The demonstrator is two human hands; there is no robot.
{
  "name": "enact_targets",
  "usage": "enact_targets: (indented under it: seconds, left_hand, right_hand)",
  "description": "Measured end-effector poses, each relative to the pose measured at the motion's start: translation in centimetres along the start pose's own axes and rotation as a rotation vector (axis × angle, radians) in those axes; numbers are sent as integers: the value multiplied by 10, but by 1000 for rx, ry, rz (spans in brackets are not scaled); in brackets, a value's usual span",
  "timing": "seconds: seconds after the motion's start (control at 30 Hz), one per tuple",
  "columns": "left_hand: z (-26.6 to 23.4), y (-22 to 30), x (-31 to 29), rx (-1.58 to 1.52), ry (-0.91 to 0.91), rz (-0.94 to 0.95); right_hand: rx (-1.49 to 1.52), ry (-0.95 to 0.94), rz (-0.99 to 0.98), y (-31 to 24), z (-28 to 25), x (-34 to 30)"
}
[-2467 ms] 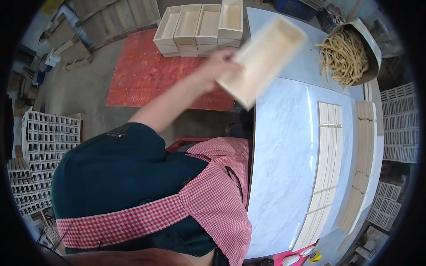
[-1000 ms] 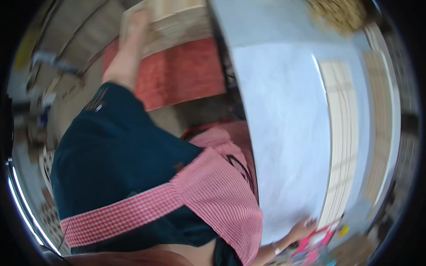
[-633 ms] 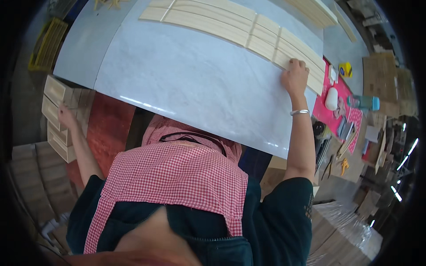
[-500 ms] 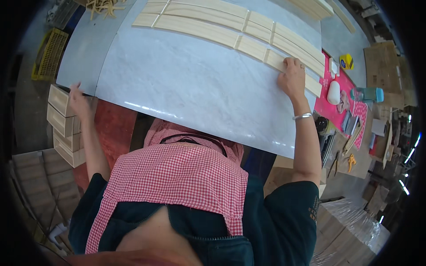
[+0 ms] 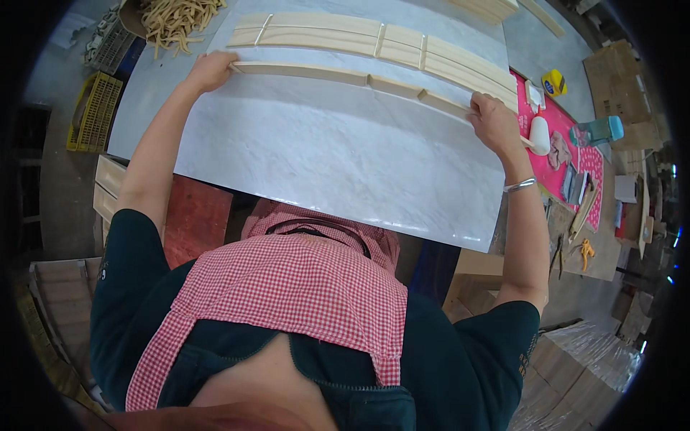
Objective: Assemble wooden boxes using glue and a pneumatic nail gun at a workbench.
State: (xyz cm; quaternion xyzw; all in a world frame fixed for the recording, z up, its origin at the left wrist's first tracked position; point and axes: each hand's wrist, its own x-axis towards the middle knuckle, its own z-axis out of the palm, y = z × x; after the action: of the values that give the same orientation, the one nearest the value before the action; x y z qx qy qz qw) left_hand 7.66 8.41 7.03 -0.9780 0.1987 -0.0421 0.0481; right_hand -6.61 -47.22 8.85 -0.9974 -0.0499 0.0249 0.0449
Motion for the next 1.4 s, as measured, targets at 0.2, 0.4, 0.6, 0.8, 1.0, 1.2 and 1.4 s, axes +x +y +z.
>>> enact_targets:
  seconds: [0.2, 0.4, 0.6, 0.8, 1.0, 1.2, 1.4]
  left_hand:
    - [-7, 32, -44, -166, -296, 38]
    - [-15, 99, -81, -558, -321, 25]
    - [-4, 117, -84, -487, -232, 80]
    - [20, 125, -91, -886, -98, -176]
    - [31, 149, -94, -1190, 16, -293]
    - [30, 152, -93, -1114, 45, -282]
    - [43, 147, -79, -1116, 12, -247]
  right_hand:
    - [76, 216, 160, -40, 0, -17]
    - [271, 171, 220, -95, 36, -18]
    - [617, 92, -15, -142, 69, -46]
    - [50, 391, -483, -192, 54, -66]
    - [154, 464, -540, -218, 72, -54]
    - [195, 363, -441, -221, 80, -53]
    - [180, 365, -444, -224, 81, -51]
